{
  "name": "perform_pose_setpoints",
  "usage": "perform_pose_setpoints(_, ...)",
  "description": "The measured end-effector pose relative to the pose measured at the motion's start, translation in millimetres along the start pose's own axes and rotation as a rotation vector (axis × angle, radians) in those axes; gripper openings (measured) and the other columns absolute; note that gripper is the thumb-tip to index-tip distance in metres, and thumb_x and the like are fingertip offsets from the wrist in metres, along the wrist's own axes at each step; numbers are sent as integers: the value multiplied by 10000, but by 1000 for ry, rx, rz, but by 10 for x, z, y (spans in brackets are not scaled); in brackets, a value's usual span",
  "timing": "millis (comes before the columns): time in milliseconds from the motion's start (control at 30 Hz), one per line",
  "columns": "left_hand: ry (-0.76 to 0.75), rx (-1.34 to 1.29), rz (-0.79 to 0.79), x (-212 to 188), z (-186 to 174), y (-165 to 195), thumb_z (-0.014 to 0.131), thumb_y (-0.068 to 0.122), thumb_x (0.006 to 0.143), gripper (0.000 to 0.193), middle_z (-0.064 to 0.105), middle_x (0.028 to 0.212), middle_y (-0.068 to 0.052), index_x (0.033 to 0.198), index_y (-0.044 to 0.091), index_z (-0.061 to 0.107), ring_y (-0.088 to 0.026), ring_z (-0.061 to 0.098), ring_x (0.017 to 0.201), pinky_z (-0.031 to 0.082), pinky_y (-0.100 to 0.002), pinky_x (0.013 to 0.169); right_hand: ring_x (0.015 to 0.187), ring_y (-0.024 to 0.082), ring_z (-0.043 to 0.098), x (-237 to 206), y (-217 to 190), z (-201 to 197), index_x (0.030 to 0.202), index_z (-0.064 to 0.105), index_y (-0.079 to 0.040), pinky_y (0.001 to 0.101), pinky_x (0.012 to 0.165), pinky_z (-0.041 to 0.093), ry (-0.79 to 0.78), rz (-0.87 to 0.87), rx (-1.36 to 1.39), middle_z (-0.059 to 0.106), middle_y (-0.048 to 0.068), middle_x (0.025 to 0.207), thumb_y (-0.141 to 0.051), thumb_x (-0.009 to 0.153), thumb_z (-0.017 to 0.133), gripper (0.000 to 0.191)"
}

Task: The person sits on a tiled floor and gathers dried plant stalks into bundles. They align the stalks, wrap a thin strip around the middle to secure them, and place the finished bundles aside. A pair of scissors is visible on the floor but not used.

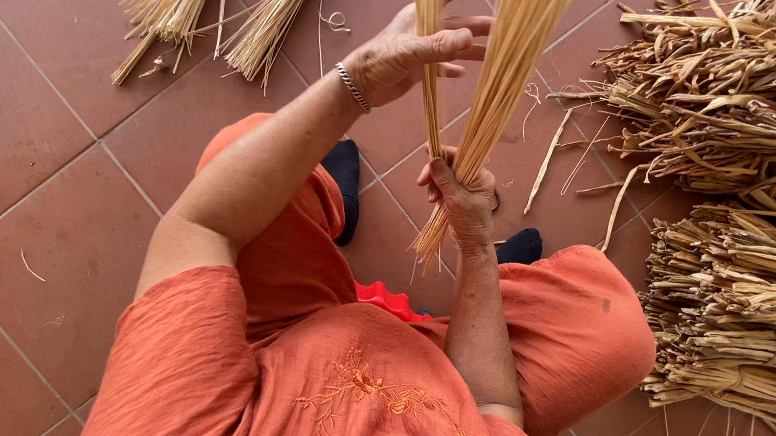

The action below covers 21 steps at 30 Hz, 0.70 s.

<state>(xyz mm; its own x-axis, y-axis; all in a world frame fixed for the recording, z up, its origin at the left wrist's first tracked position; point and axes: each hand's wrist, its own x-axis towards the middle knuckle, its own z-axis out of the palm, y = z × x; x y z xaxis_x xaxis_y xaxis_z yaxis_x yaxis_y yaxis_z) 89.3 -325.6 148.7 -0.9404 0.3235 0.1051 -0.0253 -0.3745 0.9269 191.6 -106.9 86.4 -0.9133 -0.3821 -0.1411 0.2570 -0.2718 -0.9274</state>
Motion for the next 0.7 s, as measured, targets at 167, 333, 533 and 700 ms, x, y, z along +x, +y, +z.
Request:
perform_pose_setpoints(167, -107, -182, 31, 30, 77, 57, 939, 505, 806, 1105, 623, 1401, -231, 1557, 26, 285, -341, 719, 1242, 648, -537, 1084, 635, 84, 653, 30, 57, -4, 1040, 741, -26, 225, 554, 553, -70, 203, -265, 719, 41, 793, -136, 886, 810, 201)
perform_pose_setpoints(333, 72, -17, -22, 58, 219, -50, 977, 280, 794, 851, 614, 1226, -163, 1381, 25, 416, -264, 744, 1019, 696, -452, 824, 666, 87, 667, 189, 245, -39, 978, 753, -26, 252, 585, 577, -141, 147, -379, 724, 22, 807, -133, 932, 791, 123)
perform_pose_setpoints(533, 34, -25, -28, -44, 230, 154, 892, 153, 846, 473, 711, 1172, -95, 1236, 27, 656, -164, 739, 999, 706, -365, 832, 683, 82, 655, 236, 351, -34, 979, 746, -32, 244, 597, 572, -118, 122, -355, 727, 7, 844, -137, 937, 775, 117)
perform_pose_setpoints(700, -211, -111, 56, -151, 201, 314, 866, 117, 947, 280, 778, 1078, -124, 1139, 51, 672, -215, 790, 1037, 685, -380, 927, 735, 97, 662, 288, 198, 126, 964, 757, -33, 265, 659, 577, -185, 145, -324, 732, 11, 867, -122, 928, 797, 104)
